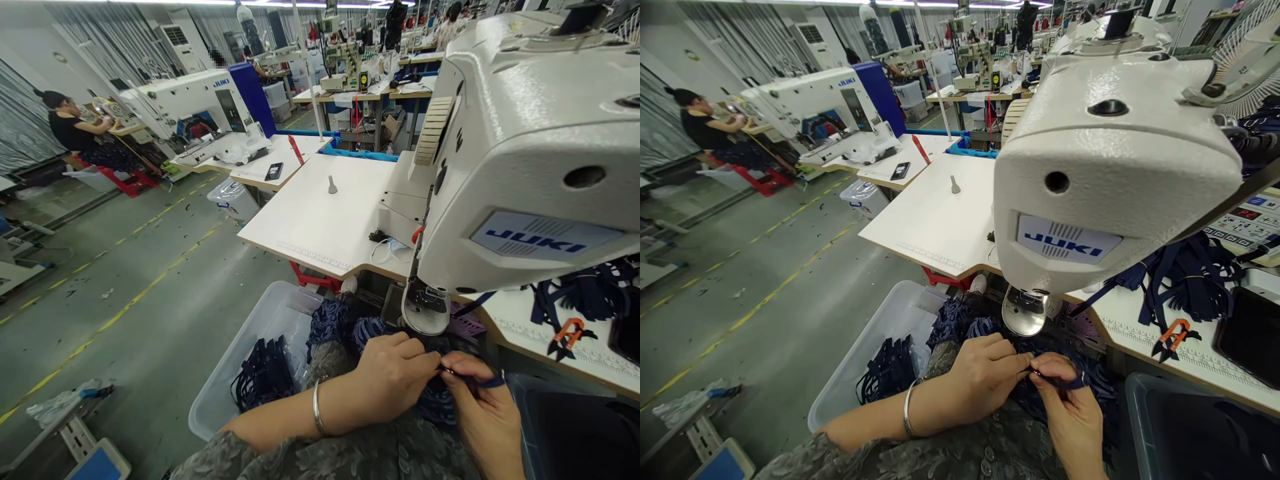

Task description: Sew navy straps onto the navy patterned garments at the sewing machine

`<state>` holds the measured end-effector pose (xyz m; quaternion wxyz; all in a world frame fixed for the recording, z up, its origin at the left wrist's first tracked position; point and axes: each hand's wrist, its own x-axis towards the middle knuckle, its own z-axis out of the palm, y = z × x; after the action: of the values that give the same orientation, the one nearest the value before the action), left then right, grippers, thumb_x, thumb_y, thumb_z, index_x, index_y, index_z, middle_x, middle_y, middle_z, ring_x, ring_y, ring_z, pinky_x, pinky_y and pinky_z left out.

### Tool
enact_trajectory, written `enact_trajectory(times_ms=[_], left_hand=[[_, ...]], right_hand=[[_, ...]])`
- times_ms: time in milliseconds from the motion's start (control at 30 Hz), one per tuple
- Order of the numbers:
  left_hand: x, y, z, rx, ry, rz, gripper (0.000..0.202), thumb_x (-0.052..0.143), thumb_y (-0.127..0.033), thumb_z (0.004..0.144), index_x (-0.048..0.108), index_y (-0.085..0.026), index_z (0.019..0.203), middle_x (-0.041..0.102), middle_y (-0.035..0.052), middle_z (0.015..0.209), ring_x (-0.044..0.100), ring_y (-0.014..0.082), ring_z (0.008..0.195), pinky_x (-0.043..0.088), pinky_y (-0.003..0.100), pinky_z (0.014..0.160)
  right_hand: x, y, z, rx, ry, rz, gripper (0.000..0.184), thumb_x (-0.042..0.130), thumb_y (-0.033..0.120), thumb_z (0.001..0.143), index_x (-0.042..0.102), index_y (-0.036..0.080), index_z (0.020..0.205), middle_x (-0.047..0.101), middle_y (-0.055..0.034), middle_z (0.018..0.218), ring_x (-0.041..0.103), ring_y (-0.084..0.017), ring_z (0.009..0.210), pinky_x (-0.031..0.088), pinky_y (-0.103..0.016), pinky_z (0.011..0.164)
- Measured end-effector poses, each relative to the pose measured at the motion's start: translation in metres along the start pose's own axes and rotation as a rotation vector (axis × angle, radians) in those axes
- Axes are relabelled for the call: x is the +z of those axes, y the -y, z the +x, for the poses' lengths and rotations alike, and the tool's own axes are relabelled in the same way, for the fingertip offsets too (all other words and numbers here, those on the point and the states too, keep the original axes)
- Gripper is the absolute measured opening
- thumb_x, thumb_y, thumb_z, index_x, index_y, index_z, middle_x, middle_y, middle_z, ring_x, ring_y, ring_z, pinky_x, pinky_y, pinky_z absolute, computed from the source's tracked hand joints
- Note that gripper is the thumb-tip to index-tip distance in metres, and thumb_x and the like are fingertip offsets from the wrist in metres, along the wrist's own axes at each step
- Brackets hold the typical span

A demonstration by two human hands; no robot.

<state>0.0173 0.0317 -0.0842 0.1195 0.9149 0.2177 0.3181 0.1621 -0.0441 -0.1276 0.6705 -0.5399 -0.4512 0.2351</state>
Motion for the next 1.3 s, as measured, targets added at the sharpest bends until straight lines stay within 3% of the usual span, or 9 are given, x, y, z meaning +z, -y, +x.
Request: enact_trajectory(times_ms=[267, 567, 767, 833, 900, 1000, 1067, 1167, 1300], left_hand=[[-0.004, -0.004, -0.002, 0.019, -0.041, 0.08, 0.015, 0.048, -0.022, 0.096, 0.059, -0.015, 0.104, 0.057, -0.0002, 0.075, 0.052, 0.0138, 0.064, 0.039, 0.027, 0.054], [-0.014, -0.006, 0.003, 0.018, 0.047, 0.092, 0.025, 0.049, -0.025, 0.097, 0.053, -0.015, 0.119, 0.057, 0.0001, 0.081, 0.05, 0.0149, 0.068, 0.036, 0.028, 0.054], [-0.012, -0.004, 0.003, 0.043, 0.064, 0.043, 0.016, 0.047, -0.019, 0.096, 0.06, -0.018, 0.105, 0.054, -0.0006, 0.074, 0.048, 0.0145, 0.065, 0.035, 0.028, 0.055], [-0.012, -0.003, 0.005, 0.026, 0.092, 0.014, 0.016, 0.046, -0.022, 0.097, 0.061, -0.018, 0.101, 0.056, -0.0004, 0.075, 0.05, 0.0139, 0.066, 0.038, 0.027, 0.058], [-0.016, -0.001, 0.01, -0.029, 0.134, -0.048, 0.018, 0.047, -0.027, 0.099, 0.063, -0.019, 0.096, 0.058, -0.0001, 0.077, 0.054, 0.0131, 0.07, 0.042, 0.025, 0.062], [-0.027, 0.003, 0.02, -0.108, 0.209, -0.174, 0.02, 0.054, -0.035, 0.096, 0.064, -0.018, 0.095, 0.06, 0.0009, 0.086, 0.059, 0.0125, 0.081, 0.047, 0.021, 0.07], [-0.033, 0.009, 0.028, -0.122, 0.216, -0.18, 0.022, 0.054, -0.037, 0.096, 0.063, -0.017, 0.098, 0.06, 0.0025, 0.09, 0.059, 0.0134, 0.085, 0.048, 0.021, 0.074], [-0.035, 0.022, 0.038, -0.112, 0.164, -0.026, 0.024, 0.044, -0.031, 0.1, 0.062, -0.016, 0.099, 0.061, 0.0044, 0.093, 0.058, 0.0157, 0.086, 0.049, 0.026, 0.078], [-0.026, 0.039, 0.039, 0.005, 0.049, 0.134, 0.026, 0.036, -0.022, 0.102, 0.06, -0.015, 0.109, 0.063, 0.0073, 0.107, 0.057, 0.0174, 0.099, 0.048, 0.031, 0.088]], right_hand=[[0.002, 0.011, 0.002, -0.244, -0.019, -0.103, 0.016, 0.069, 0.008, 0.079, 0.064, 0.022, 0.082, 0.068, 0.0019, 0.079, 0.067, -0.015, 0.073, 0.056, -0.028, 0.071], [-0.001, 0.015, -0.001, -0.263, -0.034, -0.138, 0.019, 0.07, 0.005, 0.077, 0.066, 0.022, 0.086, 0.068, -0.0002, 0.086, 0.066, -0.017, 0.079, 0.055, -0.03, 0.07], [-0.004, 0.016, -0.006, -0.257, -0.049, -0.194, 0.018, 0.071, 0.008, 0.076, 0.067, 0.023, 0.085, 0.068, -0.0004, 0.085, 0.066, -0.018, 0.078, 0.053, -0.03, 0.071], [-0.008, 0.016, -0.005, -0.179, -0.034, -0.231, 0.013, 0.071, 0.013, 0.078, 0.066, 0.024, 0.085, 0.069, 0.0008, 0.085, 0.066, -0.017, 0.08, 0.052, -0.029, 0.075], [-0.014, 0.018, 0.0, 0.015, 0.027, -0.307, 0.006, 0.07, 0.025, 0.081, 0.066, 0.025, 0.086, 0.07, 0.0014, 0.087, 0.067, -0.017, 0.082, 0.052, -0.026, 0.074], [-0.019, 0.024, 0.018, 0.332, 0.168, -0.404, 0.021, 0.065, 0.044, 0.083, 0.067, 0.026, 0.093, 0.072, 0.0001, 0.092, 0.068, -0.018, 0.083, 0.052, -0.024, 0.066], [-0.016, 0.029, 0.034, 0.42, 0.223, -0.391, 0.03, 0.063, 0.05, 0.082, 0.067, 0.025, 0.098, 0.072, -0.0011, 0.095, 0.067, -0.02, 0.085, 0.051, -0.025, 0.067], [-0.004, 0.031, 0.055, 0.39, 0.24, -0.396, 0.032, 0.061, 0.052, 0.083, 0.065, 0.024, 0.099, 0.07, -0.0018, 0.091, 0.064, -0.02, 0.084, 0.049, -0.028, 0.071], [0.011, 0.022, 0.069, 0.226, 0.212, -0.369, 0.027, 0.06, 0.046, 0.086, 0.061, 0.022, 0.098, 0.062, -0.0009, 0.082, 0.056, -0.016, 0.072, 0.046, -0.029, 0.068]])
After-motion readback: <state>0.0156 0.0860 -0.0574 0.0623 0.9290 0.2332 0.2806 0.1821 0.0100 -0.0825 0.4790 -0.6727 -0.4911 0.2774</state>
